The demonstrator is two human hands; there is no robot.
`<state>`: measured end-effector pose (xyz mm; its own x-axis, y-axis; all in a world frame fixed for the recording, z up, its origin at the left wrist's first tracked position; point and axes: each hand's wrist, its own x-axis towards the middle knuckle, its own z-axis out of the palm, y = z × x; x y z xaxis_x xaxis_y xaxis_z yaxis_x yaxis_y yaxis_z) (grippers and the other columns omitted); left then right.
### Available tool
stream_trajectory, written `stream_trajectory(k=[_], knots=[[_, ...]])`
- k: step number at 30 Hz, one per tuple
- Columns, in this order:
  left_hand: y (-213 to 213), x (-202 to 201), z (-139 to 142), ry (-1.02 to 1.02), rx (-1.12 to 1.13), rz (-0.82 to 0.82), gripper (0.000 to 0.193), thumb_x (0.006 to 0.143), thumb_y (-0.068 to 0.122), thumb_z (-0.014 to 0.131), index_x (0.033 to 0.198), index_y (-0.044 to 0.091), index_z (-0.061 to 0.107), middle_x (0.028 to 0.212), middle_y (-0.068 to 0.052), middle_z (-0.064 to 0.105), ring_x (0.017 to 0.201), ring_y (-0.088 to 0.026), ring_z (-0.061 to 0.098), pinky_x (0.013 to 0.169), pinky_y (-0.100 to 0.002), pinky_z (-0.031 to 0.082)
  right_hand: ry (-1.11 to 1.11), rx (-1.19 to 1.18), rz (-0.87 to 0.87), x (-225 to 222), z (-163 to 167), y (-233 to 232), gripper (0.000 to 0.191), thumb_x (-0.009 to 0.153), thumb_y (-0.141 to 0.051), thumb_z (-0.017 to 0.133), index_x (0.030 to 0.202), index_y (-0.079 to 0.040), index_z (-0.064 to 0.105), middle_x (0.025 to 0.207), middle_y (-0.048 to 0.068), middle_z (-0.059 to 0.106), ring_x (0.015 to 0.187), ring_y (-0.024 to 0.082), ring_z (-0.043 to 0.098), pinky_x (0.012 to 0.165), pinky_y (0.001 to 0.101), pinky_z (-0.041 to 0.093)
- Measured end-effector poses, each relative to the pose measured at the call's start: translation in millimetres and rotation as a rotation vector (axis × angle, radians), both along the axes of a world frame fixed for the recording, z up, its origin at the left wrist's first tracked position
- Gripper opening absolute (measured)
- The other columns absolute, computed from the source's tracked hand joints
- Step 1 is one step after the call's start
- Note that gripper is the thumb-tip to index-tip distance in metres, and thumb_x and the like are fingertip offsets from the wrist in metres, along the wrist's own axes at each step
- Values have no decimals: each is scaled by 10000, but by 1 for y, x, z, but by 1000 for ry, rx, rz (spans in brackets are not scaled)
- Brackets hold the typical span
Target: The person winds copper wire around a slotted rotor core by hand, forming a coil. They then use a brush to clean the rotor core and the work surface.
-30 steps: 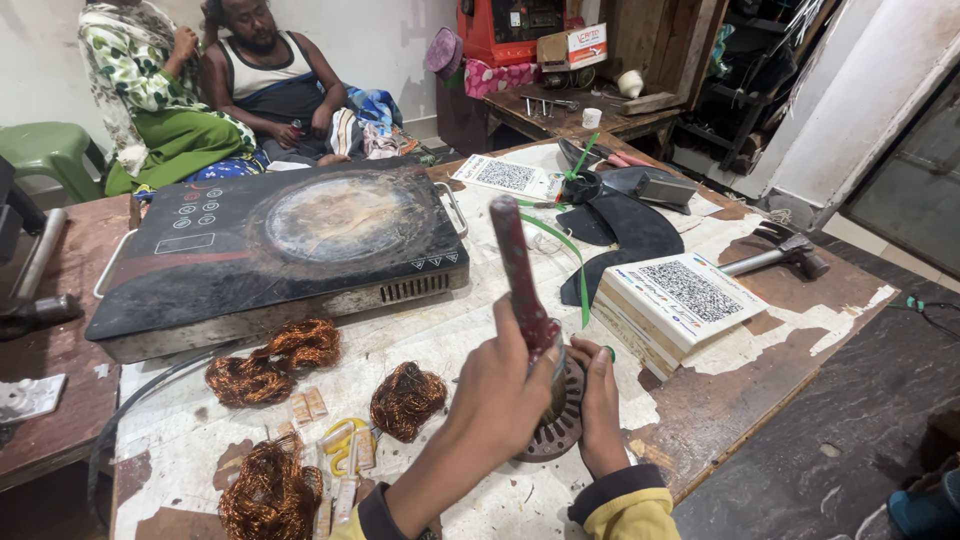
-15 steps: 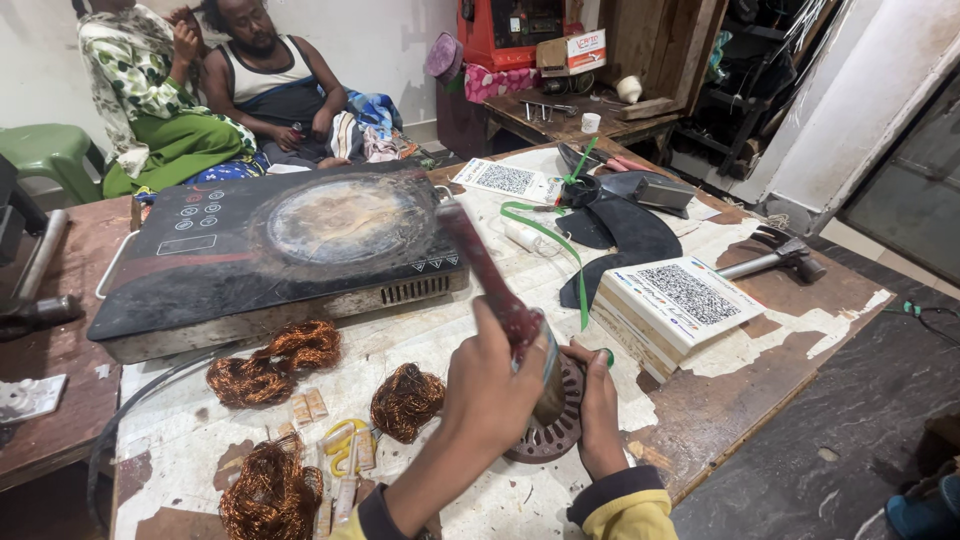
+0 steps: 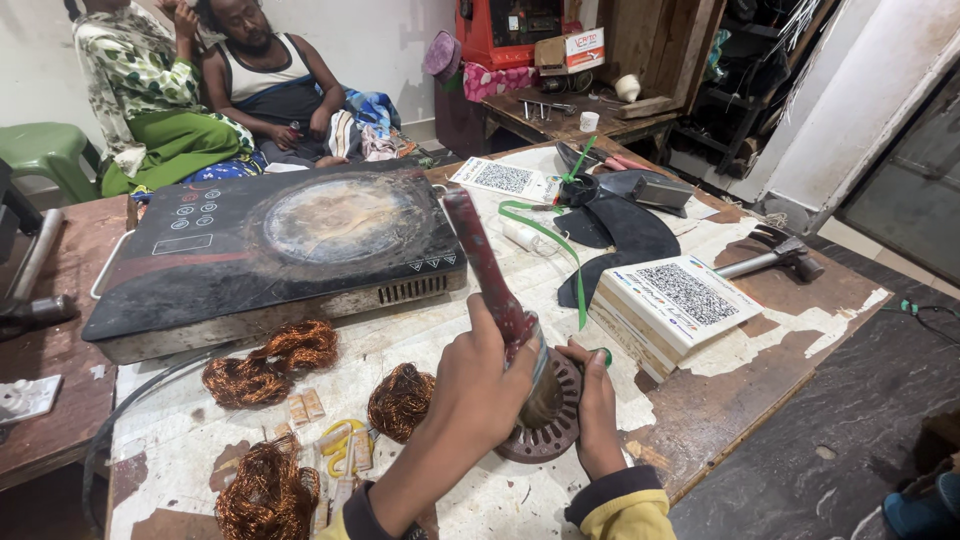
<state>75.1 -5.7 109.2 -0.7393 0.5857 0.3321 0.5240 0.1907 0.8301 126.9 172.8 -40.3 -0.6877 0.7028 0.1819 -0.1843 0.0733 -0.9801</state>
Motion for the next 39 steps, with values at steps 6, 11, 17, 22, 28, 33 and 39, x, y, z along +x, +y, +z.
stream_trajectory(k=[6, 11, 17, 22, 28, 33, 39], knots=[[-1, -4, -3, 110, -155, 138, 590, 921, 231, 647, 1315, -86, 343, 762, -271, 694, 704, -467, 692, 641, -539, 549, -31, 17, -24, -1, -3, 1, 776, 1027, -599, 195, 1190, -10, 673, 1541, 189, 504, 1306, 276, 592, 1128, 352, 429], [-1, -1, -3, 129, -95, 109, 382, 946, 202, 605, 1212, -25, 451, 756, -222, 708, 664, -443, 705, 616, -543, 540, -36, 25, -25, 0, -1, -1, 777, 1031, -592, 192, 1186, -3, 673, 1531, 192, 510, 1284, 265, 604, 1117, 349, 435], [1, 6, -2, 235, -152, 69, 500, 917, 161, 620, 1265, -105, 377, 673, -236, 678, 631, -445, 698, 580, -529, 551, -9, 31, -5, 2, 3, -3, 769, 1030, -588, 205, 1192, 12, 659, 1527, 188, 514, 1265, 252, 610, 1108, 348, 439], [1, 0, -5, 257, -221, 120, 428, 948, 180, 604, 1200, -113, 417, 632, -237, 663, 590, -443, 685, 556, -526, 550, -6, -11, -5, -1, 2, -3, 789, 1027, -596, 205, 1187, 38, 648, 1516, 188, 519, 1226, 260, 644, 1084, 351, 478], [10, 6, -12, 323, -145, 153, 494, 939, 138, 583, 1283, -139, 363, 625, -241, 660, 581, -441, 690, 545, -519, 552, 39, -22, 24, -5, -5, 0, 782, 1025, -596, 223, 1200, 44, 637, 1497, 180, 537, 1186, 244, 648, 1051, 353, 489], [15, 20, -9, 155, 31, 10, 359, 967, 176, 604, 1135, -85, 423, 706, -245, 664, 637, -456, 694, 543, -518, 546, 68, -67, 69, -4, -7, 2, 717, 1048, -568, 261, 1258, 30, 596, 1403, 269, 582, 1155, 243, 649, 1027, 375, 515], [6, 7, -2, 103, -306, 70, 406, 979, 185, 553, 1222, -88, 378, 680, -219, 682, 631, -412, 728, 574, -470, 590, 50, -37, 47, -5, -4, 1, 743, 1039, -571, 236, 1201, 46, 617, 1398, 181, 577, 1139, 229, 672, 1026, 350, 519]])
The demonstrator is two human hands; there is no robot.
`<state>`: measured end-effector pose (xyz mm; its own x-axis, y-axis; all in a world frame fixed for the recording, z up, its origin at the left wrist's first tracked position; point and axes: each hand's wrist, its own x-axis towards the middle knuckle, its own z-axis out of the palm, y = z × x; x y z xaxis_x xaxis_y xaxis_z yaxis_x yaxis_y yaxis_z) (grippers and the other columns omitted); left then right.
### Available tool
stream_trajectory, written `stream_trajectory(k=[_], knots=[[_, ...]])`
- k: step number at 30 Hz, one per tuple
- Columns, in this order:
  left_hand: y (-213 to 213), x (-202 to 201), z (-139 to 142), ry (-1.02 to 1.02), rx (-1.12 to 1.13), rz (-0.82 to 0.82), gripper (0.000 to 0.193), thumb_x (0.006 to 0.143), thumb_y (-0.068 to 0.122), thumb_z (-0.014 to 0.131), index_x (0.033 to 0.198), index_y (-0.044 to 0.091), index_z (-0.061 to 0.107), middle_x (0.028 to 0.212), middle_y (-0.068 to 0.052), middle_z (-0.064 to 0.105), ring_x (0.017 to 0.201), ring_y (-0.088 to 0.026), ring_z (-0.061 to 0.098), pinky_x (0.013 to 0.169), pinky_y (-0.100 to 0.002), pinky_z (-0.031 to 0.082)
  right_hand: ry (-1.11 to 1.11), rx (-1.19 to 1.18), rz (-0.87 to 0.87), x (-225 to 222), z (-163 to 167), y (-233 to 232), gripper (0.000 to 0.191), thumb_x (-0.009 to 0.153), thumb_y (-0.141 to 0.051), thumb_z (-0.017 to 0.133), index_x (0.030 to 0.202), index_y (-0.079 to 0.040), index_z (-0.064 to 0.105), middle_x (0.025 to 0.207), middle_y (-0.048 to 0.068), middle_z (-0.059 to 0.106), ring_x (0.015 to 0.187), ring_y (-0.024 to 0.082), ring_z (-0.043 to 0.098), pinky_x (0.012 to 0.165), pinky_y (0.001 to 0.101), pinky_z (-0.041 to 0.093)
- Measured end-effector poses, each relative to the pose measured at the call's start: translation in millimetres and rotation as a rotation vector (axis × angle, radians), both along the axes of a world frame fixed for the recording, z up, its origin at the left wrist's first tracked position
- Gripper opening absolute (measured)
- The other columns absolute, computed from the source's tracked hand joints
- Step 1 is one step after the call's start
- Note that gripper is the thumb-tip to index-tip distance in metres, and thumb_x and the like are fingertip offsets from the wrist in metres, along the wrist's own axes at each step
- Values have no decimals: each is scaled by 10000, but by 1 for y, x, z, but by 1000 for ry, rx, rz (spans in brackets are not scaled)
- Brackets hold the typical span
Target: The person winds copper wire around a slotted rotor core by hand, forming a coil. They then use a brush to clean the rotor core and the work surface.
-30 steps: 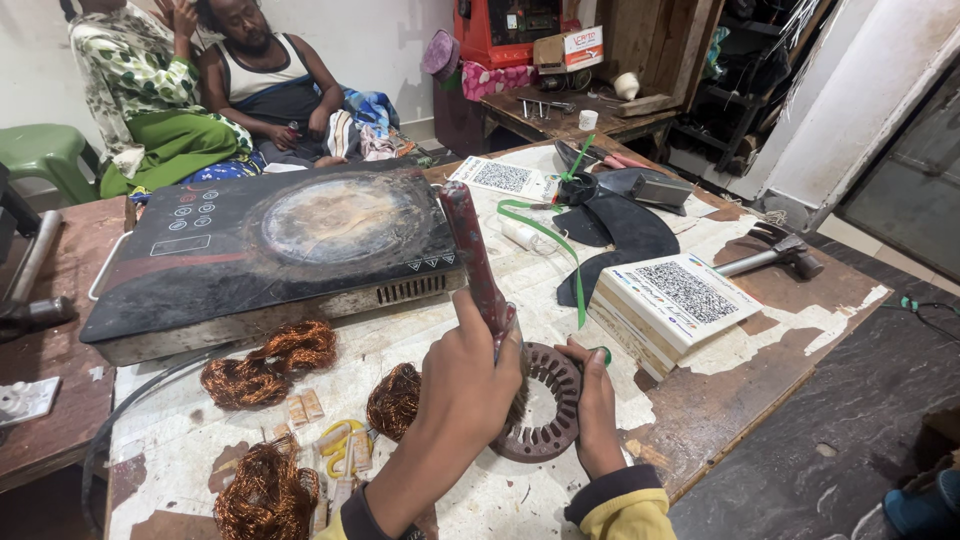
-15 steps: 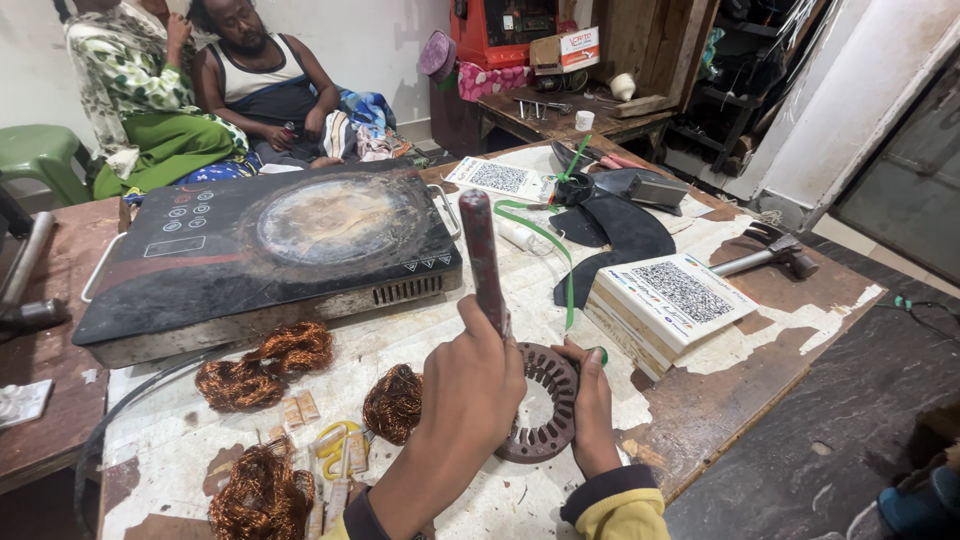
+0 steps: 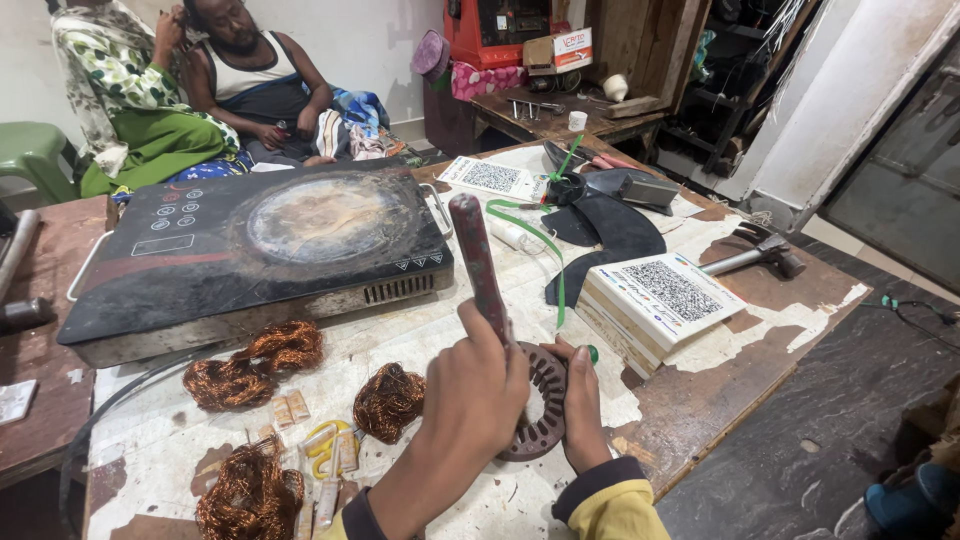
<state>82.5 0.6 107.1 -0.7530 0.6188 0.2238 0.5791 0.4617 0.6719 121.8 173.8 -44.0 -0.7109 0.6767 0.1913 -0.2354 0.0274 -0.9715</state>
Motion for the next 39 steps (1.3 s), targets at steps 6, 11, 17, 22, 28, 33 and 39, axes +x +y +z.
stream_trajectory(k=[6, 11, 17, 22, 28, 33, 39], knots=[[3, -1, -7, 354, 249, -7, 586, 947, 135, 589, 1366, -172, 318, 658, -237, 679, 574, -436, 686, 638, -529, 539, 15, 23, 18, 4, 2, -3, 742, 1053, -567, 240, 1233, 55, 603, 1302, 169, 641, 1113, 206, 676, 1008, 338, 530], [0, 2, -5, 85, 139, -226, 435, 961, 194, 585, 1260, -60, 398, 706, -229, 683, 618, -428, 693, 611, -514, 551, 20, -52, 87, 8, 6, -6, 683, 1050, -554, 247, 1322, -33, 594, 1187, 219, 673, 1015, 216, 666, 928, 357, 541], [-5, 3, 0, 54, 63, -249, 364, 980, 237, 566, 1187, -26, 422, 703, -207, 683, 627, -411, 708, 611, -501, 558, 28, -17, 48, 3, 0, -1, 685, 1044, -550, 257, 1231, 12, 602, 1470, 185, 543, 1163, 223, 634, 1024, 361, 515], [-13, -10, 0, 80, 49, -196, 410, 957, 241, 596, 1177, -48, 405, 692, -189, 675, 629, -414, 708, 605, -511, 563, 8, 93, -7, 1, -6, 4, 741, 1052, -568, 242, 1167, 26, 670, 1522, 208, 503, 1223, 241, 631, 1080, 345, 471], [-14, -14, -5, 63, 113, -24, 376, 981, 248, 562, 1220, -13, 432, 673, -204, 703, 598, -408, 704, 563, -505, 557, -75, 89, -34, 3, 0, -1, 766, 1028, -580, 219, 1157, 25, 672, 1517, 183, 482, 1192, 242, 647, 1053, 337, 497], [-6, -6, -10, 72, 314, 65, 491, 961, 214, 590, 1294, -75, 372, 706, -215, 694, 595, -381, 722, 504, -482, 554, -38, 91, -13, 6, 6, -5, 747, 1041, -566, 210, 1181, 23, 648, 1496, 199, 504, 1185, 258, 656, 1059, 345, 505], [-6, 0, -6, -203, 256, -86, 344, 985, 247, 566, 1176, -7, 434, 758, -186, 716, 629, -344, 760, 582, -479, 570, -50, 178, -40, 9, 6, -6, 741, 1052, -554, 181, 1212, -2, 650, 1523, 204, 476, 1289, 249, 582, 1121, 346, 430]])
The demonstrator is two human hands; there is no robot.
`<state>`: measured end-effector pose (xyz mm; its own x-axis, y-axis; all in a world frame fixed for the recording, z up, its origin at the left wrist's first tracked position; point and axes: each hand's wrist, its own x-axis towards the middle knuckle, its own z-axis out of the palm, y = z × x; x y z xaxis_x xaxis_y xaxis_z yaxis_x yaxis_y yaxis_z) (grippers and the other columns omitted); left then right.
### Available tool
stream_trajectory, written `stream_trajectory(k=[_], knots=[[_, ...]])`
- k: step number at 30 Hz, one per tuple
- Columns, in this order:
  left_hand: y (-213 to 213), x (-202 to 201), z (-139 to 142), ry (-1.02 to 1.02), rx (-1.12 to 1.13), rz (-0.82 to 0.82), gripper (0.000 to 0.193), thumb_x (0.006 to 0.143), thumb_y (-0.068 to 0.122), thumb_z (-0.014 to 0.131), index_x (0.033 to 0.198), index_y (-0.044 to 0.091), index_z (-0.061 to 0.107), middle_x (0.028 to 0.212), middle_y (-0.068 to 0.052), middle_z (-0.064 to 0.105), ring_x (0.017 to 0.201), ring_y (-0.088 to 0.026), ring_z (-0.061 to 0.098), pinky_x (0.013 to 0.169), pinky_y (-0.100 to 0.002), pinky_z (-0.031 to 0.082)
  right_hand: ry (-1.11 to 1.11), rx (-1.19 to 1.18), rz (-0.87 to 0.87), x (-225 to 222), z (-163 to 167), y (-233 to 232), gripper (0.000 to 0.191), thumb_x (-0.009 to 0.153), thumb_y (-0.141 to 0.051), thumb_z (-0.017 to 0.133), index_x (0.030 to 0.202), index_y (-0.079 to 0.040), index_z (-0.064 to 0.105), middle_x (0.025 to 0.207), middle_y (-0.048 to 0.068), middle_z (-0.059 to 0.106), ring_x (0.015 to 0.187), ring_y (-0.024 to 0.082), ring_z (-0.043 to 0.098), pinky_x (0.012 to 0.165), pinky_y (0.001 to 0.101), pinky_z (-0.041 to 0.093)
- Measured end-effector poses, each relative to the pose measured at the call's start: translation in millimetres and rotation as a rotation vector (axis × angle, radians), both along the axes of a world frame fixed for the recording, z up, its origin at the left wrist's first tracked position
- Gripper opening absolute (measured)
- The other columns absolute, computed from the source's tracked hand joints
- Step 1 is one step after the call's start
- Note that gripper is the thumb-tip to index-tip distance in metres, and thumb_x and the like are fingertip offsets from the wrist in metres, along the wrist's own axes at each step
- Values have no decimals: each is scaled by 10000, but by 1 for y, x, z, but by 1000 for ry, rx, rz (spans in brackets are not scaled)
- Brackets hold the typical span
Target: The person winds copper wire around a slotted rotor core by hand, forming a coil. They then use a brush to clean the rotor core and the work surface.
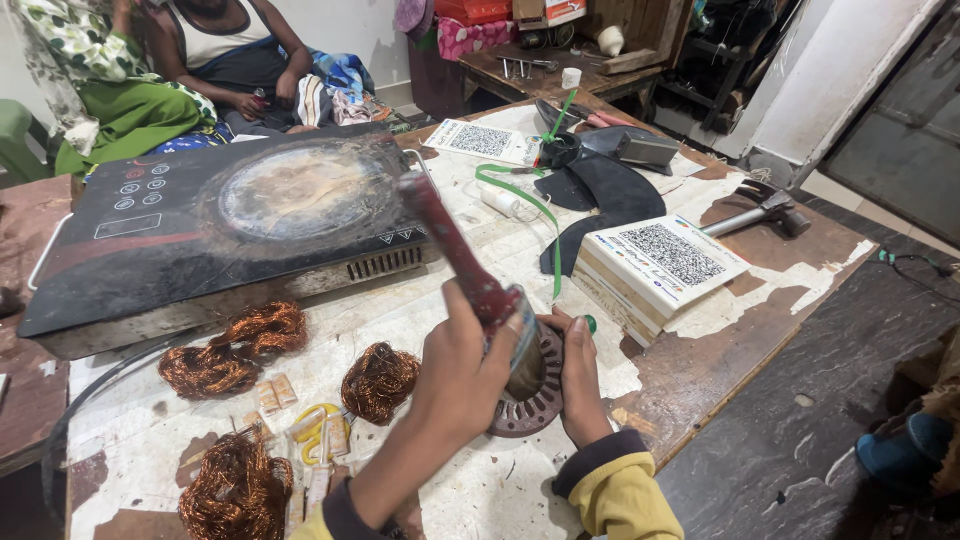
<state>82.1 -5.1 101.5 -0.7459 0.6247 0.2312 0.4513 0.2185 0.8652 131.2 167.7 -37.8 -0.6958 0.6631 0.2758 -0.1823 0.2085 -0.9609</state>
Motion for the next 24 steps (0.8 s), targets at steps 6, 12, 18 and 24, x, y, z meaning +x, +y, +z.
stream_trajectory(k=[6, 12, 18, 24], knots=[[-12, -11, 7, 276, -153, -80, 426, 963, 231, 620, 1227, -29, 411, 746, -233, 704, 700, -439, 709, 652, -521, 538, 8, -52, 4, -1, -2, 1, 737, 1055, -554, 202, 1202, 8, 655, 1526, 201, 488, 1247, 257, 612, 1108, 348, 440], [-9, -14, 2, 248, 49, 154, 488, 929, 169, 639, 1310, -31, 409, 743, -234, 710, 658, -448, 699, 597, -521, 531, 31, -137, 39, -3, -2, 1, 740, 1044, -562, 214, 1197, 22, 641, 1526, 189, 493, 1186, 239, 650, 1057, 342, 497], [-11, -16, 1, 9, 227, 144, 338, 985, 212, 561, 1236, 30, 424, 908, -138, 721, 681, -259, 792, 533, -413, 621, 7, -89, 21, -4, -4, 4, 753, 1044, -566, 208, 1182, 21, 659, 1517, 179, 490, 1190, 238, 653, 1057, 328, 497], [-23, -30, 4, 248, 501, 262, 353, 1038, 166, 609, 1255, 2, 384, 980, -167, 723, 914, -213, 735, 869, -380, 565, -70, 0, -26, -4, -1, 4, 672, 1039, -545, 319, 1214, -1, 673, 1401, 187, 586, 1268, 249, 558, 1100, 345, 419]])
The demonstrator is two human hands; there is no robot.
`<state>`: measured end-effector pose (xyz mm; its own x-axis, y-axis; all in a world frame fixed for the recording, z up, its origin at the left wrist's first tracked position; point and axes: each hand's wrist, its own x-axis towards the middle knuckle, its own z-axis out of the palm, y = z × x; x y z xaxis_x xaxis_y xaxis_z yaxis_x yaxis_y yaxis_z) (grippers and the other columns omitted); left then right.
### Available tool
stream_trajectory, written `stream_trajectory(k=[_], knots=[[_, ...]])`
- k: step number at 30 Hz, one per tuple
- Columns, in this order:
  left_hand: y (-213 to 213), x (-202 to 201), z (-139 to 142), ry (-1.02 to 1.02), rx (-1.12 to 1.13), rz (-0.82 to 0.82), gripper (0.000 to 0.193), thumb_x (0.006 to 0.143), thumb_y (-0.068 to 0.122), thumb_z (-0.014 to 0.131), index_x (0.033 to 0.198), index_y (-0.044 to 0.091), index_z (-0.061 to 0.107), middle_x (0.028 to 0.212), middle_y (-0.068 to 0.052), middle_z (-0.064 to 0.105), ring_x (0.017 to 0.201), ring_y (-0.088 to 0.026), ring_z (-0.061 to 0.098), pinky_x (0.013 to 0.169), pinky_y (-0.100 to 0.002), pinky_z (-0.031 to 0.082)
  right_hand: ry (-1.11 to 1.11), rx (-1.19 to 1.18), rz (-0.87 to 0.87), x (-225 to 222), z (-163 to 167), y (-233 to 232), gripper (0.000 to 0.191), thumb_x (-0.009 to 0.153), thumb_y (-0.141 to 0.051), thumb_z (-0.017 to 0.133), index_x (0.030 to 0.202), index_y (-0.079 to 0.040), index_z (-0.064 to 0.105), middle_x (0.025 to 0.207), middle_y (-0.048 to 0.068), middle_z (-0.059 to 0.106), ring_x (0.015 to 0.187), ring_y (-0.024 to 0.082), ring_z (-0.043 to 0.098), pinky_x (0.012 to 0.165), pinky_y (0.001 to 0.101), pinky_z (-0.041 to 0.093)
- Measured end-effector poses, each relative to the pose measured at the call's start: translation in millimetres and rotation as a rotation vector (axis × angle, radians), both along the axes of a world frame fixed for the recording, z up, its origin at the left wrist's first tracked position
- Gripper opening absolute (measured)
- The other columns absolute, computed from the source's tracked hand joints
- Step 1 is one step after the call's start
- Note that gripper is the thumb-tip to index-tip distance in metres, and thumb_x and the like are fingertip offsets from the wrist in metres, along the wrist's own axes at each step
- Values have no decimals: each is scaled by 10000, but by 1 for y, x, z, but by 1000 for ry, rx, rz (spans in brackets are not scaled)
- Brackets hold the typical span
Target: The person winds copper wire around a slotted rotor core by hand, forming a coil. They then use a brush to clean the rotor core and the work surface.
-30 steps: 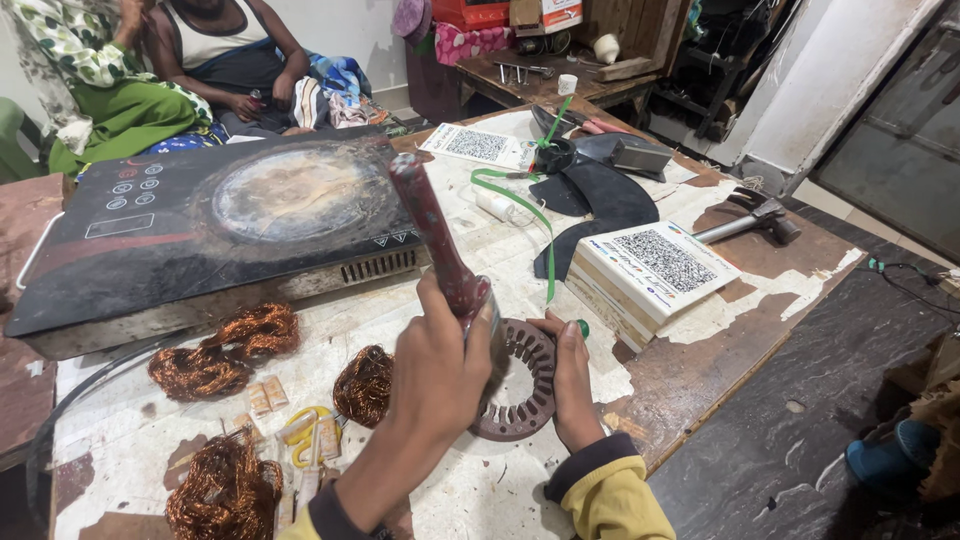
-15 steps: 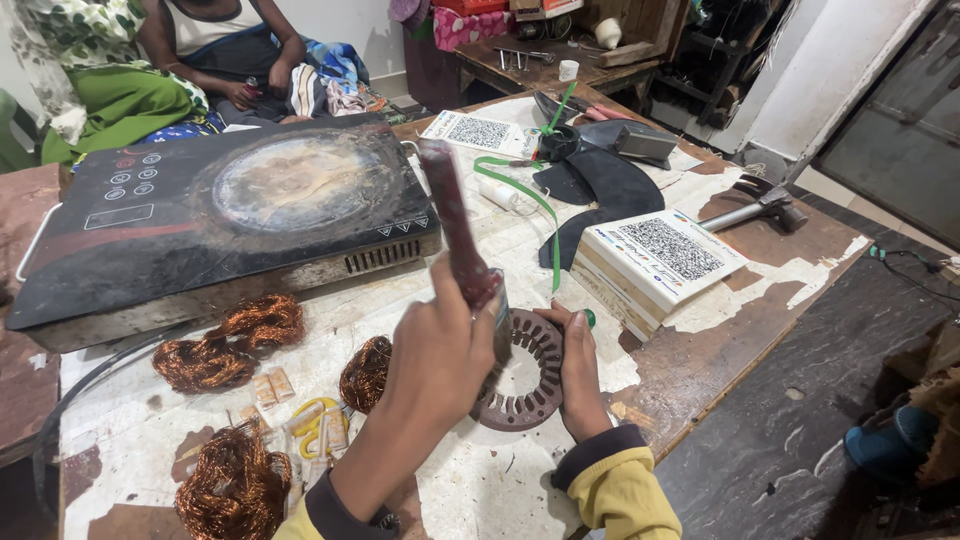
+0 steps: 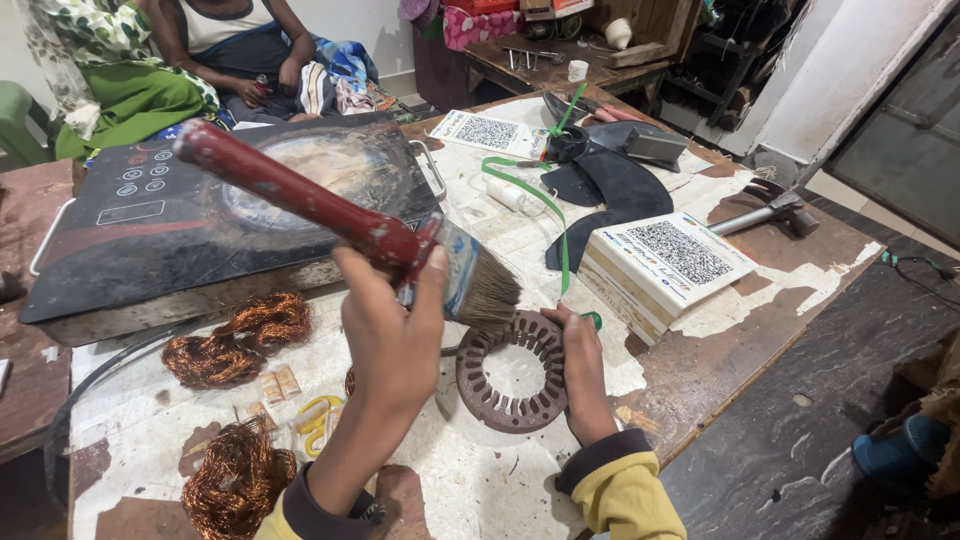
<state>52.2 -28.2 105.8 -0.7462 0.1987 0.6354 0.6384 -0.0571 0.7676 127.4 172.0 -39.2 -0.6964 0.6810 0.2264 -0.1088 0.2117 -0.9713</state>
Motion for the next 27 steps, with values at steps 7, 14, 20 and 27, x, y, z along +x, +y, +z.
stream_trajectory(k=[7, 14, 20, 27], knots=[[1, -2, 0, -63, 106, 32, 423, 1004, 140, 650, 1256, -45, 366, 1042, -164, 730, 970, -188, 704, 890, -341, 531, -35, 169, -20, 6, 9, -7, 475, 949, -439, 596, 1256, -85, 670, 1279, 135, 660, 1305, 269, 522, 1159, 379, 329], [0, -5, -7, -29, 94, 8, 401, 1018, 145, 631, 1275, -31, 378, 1044, -168, 728, 976, -200, 717, 893, -356, 553, -75, 126, -36, 3, 2, 0, 557, 1038, -484, 393, 1258, -74, 699, 1489, 129, 520, 1476, 273, 229, 1185, 411, 157], [23, 2, -25, -129, -50, -32, 436, 998, 184, 605, 1294, -29, 366, 961, -171, 724, 898, -242, 739, 780, -387, 557, 51, 5, 19, 4, 5, -3, 679, 1067, -540, 240, 1212, -37, 672, 1486, 196, 528, 1389, 321, 501, 1207, 399, 320], [10, -8, -29, 414, -252, 179, 520, 940, 87, 639, 1359, -71, 376, 943, -140, 715, 831, -241, 747, 734, -361, 586, -23, 92, -11, 8, 16, -10, 749, 1054, -536, 176, 1215, -17, 692, 1463, 186, 522, 1369, 272, 476, 1190, 365, 286]])
